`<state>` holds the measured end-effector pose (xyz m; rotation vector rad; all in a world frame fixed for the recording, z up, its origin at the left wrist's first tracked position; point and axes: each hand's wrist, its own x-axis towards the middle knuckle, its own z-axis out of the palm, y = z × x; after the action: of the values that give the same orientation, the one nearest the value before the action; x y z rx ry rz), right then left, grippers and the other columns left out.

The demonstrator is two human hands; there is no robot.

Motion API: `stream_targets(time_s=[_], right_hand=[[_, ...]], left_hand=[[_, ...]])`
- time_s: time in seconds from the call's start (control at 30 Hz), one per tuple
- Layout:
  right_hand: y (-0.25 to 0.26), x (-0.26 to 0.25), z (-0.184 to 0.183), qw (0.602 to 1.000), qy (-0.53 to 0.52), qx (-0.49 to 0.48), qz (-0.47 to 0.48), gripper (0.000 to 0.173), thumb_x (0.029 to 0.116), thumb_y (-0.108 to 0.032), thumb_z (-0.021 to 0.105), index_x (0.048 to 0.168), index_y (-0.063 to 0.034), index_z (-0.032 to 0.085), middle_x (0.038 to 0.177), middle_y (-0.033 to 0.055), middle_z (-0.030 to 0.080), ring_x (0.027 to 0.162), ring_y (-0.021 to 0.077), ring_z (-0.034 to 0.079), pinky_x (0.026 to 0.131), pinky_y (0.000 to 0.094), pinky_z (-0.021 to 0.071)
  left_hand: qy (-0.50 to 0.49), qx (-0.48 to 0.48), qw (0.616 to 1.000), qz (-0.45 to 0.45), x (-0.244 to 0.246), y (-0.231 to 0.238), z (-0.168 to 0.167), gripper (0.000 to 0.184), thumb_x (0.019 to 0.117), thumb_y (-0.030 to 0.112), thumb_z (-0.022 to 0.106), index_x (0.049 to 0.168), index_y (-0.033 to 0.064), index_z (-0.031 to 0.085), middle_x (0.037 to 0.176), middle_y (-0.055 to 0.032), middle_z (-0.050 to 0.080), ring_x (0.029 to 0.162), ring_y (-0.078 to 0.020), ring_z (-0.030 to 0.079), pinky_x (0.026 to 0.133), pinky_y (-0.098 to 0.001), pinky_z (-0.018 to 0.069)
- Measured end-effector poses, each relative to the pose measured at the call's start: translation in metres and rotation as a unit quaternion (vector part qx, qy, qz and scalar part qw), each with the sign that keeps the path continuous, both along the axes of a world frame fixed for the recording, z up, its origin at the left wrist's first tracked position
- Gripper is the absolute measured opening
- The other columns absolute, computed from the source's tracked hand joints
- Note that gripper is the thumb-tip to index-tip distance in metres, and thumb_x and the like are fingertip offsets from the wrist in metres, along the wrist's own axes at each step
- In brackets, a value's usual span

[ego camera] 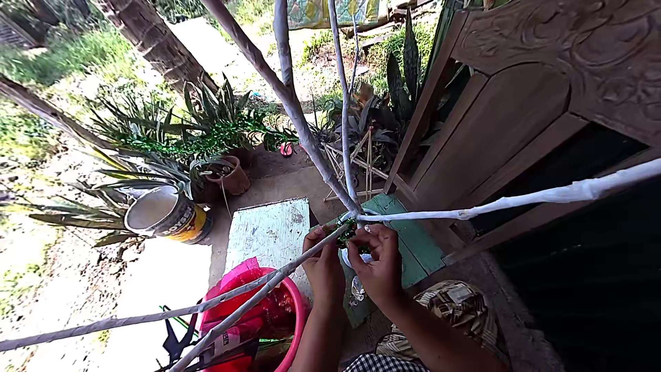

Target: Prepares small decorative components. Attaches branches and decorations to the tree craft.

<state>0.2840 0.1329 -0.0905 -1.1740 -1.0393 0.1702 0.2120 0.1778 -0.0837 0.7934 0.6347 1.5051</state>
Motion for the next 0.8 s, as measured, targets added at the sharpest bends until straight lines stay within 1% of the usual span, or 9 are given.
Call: stream_targets(time_s=[0.03, 0.1, 0.2, 0.23, 0.27, 0.33, 0.5, 0.63, 0.8], right_hand=[[0.0007, -0.0010, -0.0031, 1.000, 0.007, 0.007, 0.005, 0.040, 0.0851, 0.002, 0.071, 0.118, 0.0090, 0.049, 0.099, 0.0159, 0.070, 0.085, 0.0123, 0.074, 0.081, 0.0254, 0.0620], [0.0010, -0.0021, -0.0050, 1.000, 0.013, 0.019, 0.006, 0.041, 0.0849, 0.003, 0.072, 0.119, 0.0053, 0.048, 0.100, 0.0139, 0.069, 0.084, 0.0114, 0.073, 0.081, 0.0250, 0.0620], [-0.0004, -0.0011, 0.0012, 1.000, 0.007, 0.012, -0.004, 0.040, 0.0843, 0.004, 0.072, 0.116, 0.0131, 0.049, 0.101, 0.0193, 0.069, 0.083, 0.0153, 0.075, 0.079, 0.0289, 0.0643], [0.0007, -0.0014, -0.0006, 1.000, 0.008, 0.017, -0.004, 0.041, 0.0844, 0.004, 0.072, 0.117, 0.0110, 0.048, 0.102, 0.0182, 0.068, 0.082, 0.0141, 0.075, 0.079, 0.0280, 0.0641], [0.0021, -0.0023, -0.0036, 1.000, 0.017, 0.024, -0.001, 0.043, 0.0849, 0.003, 0.072, 0.119, 0.0061, 0.047, 0.104, 0.0156, 0.067, 0.083, 0.0119, 0.073, 0.079, 0.0261, 0.0631], [0.0040, -0.0029, -0.0062, 0.999, 0.027, 0.034, 0.002, 0.045, 0.0845, 0.003, 0.072, 0.122, 0.0024, 0.047, 0.106, 0.0141, 0.065, 0.083, 0.0109, 0.072, 0.079, 0.0253, 0.0629], [0.0033, -0.0032, -0.0058, 0.999, 0.028, 0.036, 0.003, 0.045, 0.0844, 0.003, 0.072, 0.122, 0.0024, 0.047, 0.108, 0.0143, 0.065, 0.083, 0.0112, 0.072, 0.079, 0.0257, 0.0630], [0.0021, -0.0036, -0.0037, 0.999, 0.027, 0.047, -0.003, 0.046, 0.0840, 0.003, 0.072, 0.123, -0.0019, 0.047, 0.106, 0.0124, 0.065, 0.083, 0.0111, 0.072, 0.079, 0.0257, 0.0629], [0.0012, -0.0016, 0.0019, 0.999, 0.027, 0.040, -0.001, 0.047, 0.0838, 0.004, 0.071, 0.123, -0.0030, 0.045, 0.104, 0.0105, 0.066, 0.083, 0.0110, 0.072, 0.078, 0.0259, 0.0630]], left_hand=[[-0.002, -0.001, 1.000, 0.002, 0.0005, -0.0004, 0.0006, 0.021, 0.0937, -0.015, 0.046, 0.100, 0.0003, 0.059, 0.089, -0.0071, 0.073, 0.080, -0.0119, 0.072, 0.075, -0.0274, 0.0610], [-0.003, 0.002, 1.000, 0.002, 0.0008, -0.0005, 0.0014, 0.021, 0.0934, -0.015, 0.046, 0.099, 0.0003, 0.060, 0.087, -0.0070, 0.073, 0.077, -0.0112, 0.071, 0.073, -0.0269, 0.0611], [0.008, 0.019, 1.000, -0.005, -0.0003, 0.0016, 0.0010, 0.022, 0.0928, -0.014, 0.047, 0.099, 0.0009, 0.061, 0.089, -0.0070, 0.073, 0.081, -0.0113, 0.071, 0.076, -0.0262, 0.0605], [0.015, 0.023, 1.000, -0.005, -0.0007, 0.0027, 0.0008, 0.022, 0.0928, -0.014, 0.047, 0.099, 0.0012, 0.061, 0.090, -0.0068, 0.073, 0.081, -0.0112, 0.071, 0.076, -0.0260, 0.0602], [0.023, 0.026, 0.999, -0.004, -0.0008, 0.0035, 0.0013, 0.022, 0.0924, -0.014, 0.048, 0.099, 0.0016, 0.061, 0.090, -0.0066, 0.072, 0.080, -0.0112, 0.071, 0.075, -0.0259, 0.0600], [0.032, 0.028, 0.999, -0.005, -0.0010, 0.0045, 0.0019, 0.021, 0.0917, -0.014, 0.049, 0.100, 0.0012, 0.061, 0.090, -0.0067, 0.072, 0.079, -0.0114, 0.070, 0.074, -0.0258, 0.0597], [0.063, 0.038, 0.997, -0.011, -0.0023, 0.0066, 0.0020, 0.021, 0.0911, -0.013, 0.049, 0.100, 0.0021, 0.061, 0.089, -0.0053, 0.072, 0.080, -0.0101, 0.069, 0.075, -0.0260, 0.0587], [0.068, 0.045, 0.997, -0.019, -0.0044, 0.0071, 0.0014, 0.021, 0.0910, -0.013, 0.052, 0.099, 0.0032, 0.062, 0.087, -0.0030, 0.072, 0.080, -0.0087, 0.069, 0.076, -0.0254, 0.0590], [0.070, 0.053, 0.995, -0.039, -0.0082, 0.0091, 0.0014, 0.022, 0.0920, -0.011, 0.052, 0.100, 0.0053, 0.063, 0.091, -0.0028, 0.073, 0.084, -0.0089, 0.070, 0.081, -0.0268, 0.0587]])
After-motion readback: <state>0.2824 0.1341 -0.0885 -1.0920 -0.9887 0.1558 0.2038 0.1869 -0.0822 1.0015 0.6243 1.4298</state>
